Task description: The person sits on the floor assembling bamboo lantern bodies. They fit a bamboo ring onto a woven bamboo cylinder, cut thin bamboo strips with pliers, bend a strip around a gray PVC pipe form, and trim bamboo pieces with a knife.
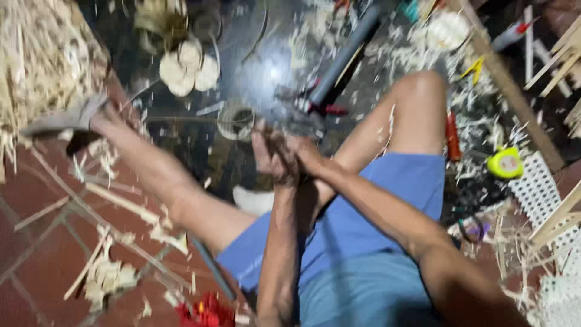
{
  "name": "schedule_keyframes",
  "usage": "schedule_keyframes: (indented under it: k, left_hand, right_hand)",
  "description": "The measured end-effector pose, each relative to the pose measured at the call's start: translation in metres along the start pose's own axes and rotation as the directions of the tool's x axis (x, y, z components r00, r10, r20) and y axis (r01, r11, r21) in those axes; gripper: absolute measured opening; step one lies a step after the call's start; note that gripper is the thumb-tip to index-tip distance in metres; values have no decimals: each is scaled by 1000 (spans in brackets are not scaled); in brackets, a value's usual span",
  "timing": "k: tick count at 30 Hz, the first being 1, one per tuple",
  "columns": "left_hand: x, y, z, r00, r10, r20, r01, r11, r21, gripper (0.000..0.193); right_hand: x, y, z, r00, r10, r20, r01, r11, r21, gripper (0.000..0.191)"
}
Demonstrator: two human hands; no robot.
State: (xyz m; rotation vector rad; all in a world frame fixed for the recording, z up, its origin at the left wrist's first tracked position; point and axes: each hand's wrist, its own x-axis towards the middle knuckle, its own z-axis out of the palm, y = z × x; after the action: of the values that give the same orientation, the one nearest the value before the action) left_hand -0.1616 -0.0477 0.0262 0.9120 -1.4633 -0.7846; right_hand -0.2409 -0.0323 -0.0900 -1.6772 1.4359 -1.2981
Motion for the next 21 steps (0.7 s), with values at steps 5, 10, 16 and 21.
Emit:
schedule_keyframes:
  k: [5, 10, 16, 21]
  left_hand:
    - [29, 19, -6, 1000, 2, -7, -2, 1000, 19, 27]
    - [89, 40, -33, 958, 176, 228, -246, 910, 334, 21]
    - [114, 41, -54, 908, 155, 389, -309, 875, 372, 22]
    - [110, 11, -58, 878, 129, 461, -341, 845, 412, 27]
  right_hand:
    - [2, 0, -10, 942, 210, 263, -324, 778, 539, 35]
    - [12, 11, -48, 996, 52, -78, -64, 984, -164, 26]
    - [51, 22, -109, 963, 267, -28, -233, 779, -582, 14]
    - [61, 0, -147, 993, -88, 75, 115, 660, -743, 74]
